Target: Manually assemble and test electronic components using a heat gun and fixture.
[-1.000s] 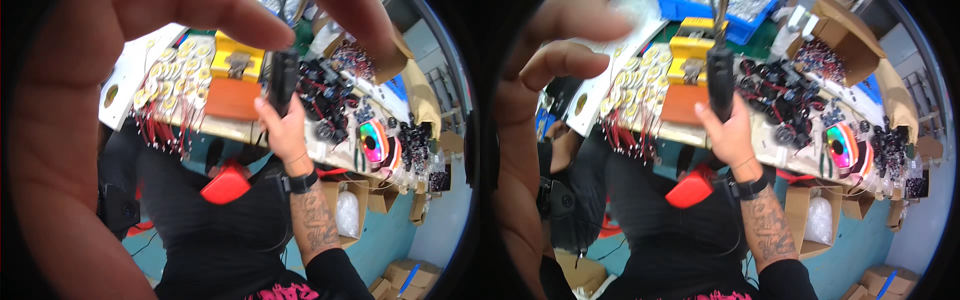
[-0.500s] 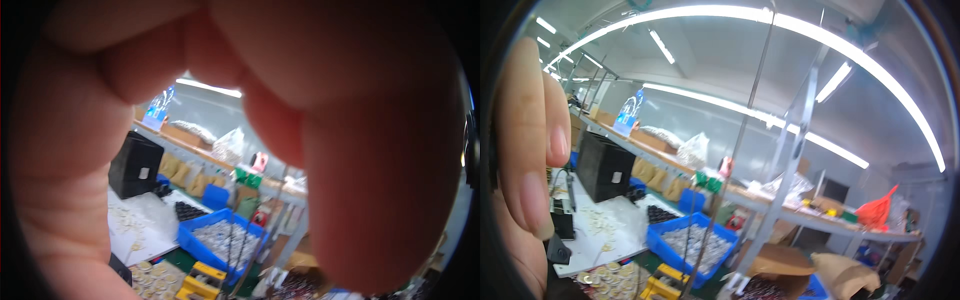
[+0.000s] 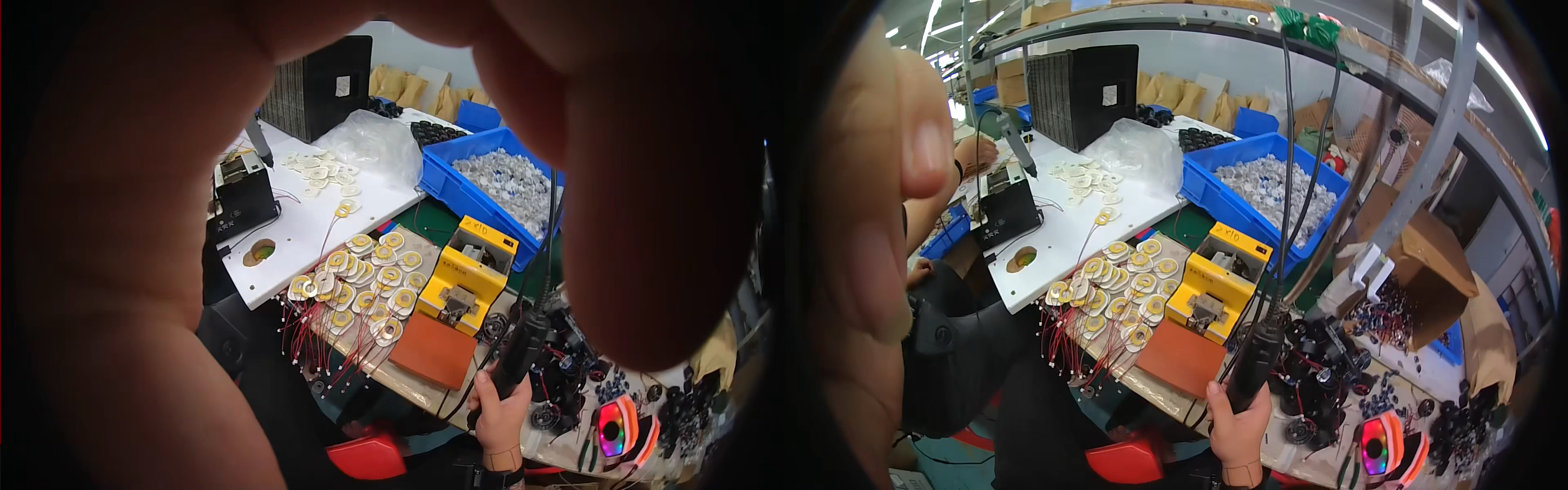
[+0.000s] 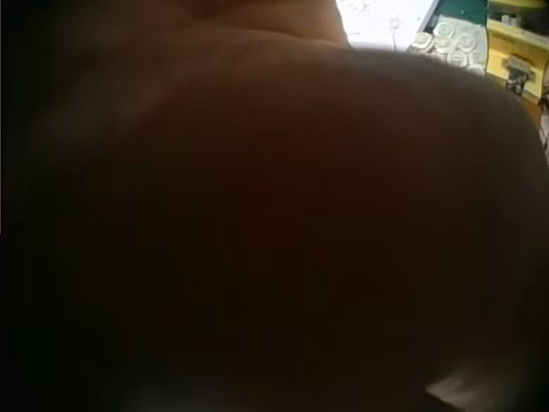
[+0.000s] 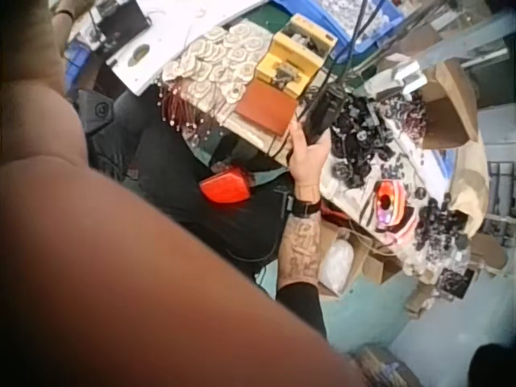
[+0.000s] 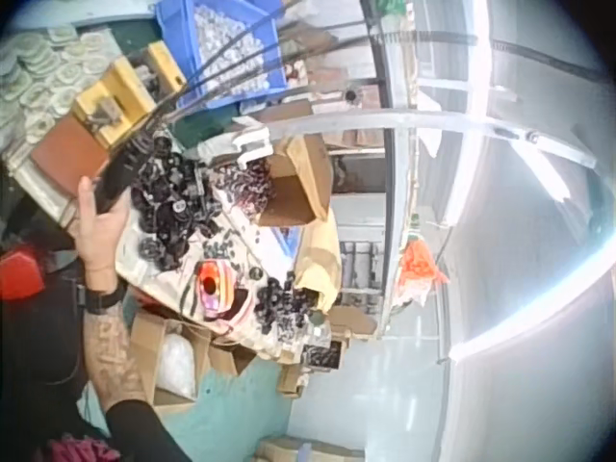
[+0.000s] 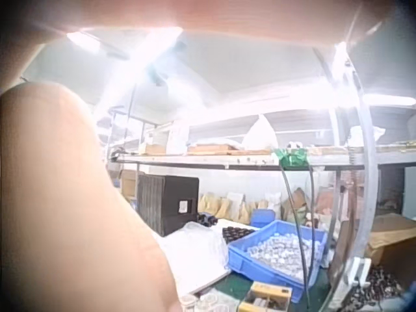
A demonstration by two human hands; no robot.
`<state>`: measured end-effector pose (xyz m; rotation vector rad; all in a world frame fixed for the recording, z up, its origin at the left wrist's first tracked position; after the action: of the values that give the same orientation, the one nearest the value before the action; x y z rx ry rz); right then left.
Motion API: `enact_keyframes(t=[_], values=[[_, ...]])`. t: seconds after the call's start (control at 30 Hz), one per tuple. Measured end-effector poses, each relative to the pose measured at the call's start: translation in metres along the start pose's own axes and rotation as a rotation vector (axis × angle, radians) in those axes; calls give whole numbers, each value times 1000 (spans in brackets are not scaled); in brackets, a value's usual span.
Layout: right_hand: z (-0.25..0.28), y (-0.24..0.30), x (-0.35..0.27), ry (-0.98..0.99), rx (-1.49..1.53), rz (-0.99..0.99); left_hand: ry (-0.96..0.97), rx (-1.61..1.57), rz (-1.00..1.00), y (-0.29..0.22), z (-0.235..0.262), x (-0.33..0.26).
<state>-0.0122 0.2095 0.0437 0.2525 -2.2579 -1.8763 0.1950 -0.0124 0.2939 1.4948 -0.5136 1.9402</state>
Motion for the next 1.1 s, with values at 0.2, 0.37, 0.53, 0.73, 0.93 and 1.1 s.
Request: enact_keyframes(t=[0.2,0.37,0.53,0.73,0.93,1.1], values=[[3,7,-11,76,-36,29,-52,-143,103,-9,-26,63],[19,-2,-13,131,156,45,-280,169,496,28,-3,-53],[9,36,-37,163,122,9,-239,582,1127,50,-17,-226],[15,11,-27,82,0,86,-250,720,1312,73,-2,-304],[-2,28,-37,49,-62,74,-66,562,1358,151,-1,-271],[-27,40,-49,126,-34,26,248,563,1384,225,4,-259]])
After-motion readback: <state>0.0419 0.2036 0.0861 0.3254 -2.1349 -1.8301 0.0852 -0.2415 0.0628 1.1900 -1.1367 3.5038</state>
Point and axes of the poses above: each hand's wrist, its own x-axis towards the middle knuckle, its own z-axis out of the back of the hand, y = z × x, the point moved 1 cm from there along x, towards the middle knuckle, and after that the axes turned 13 degrees about -y, right-handed, at the moved point
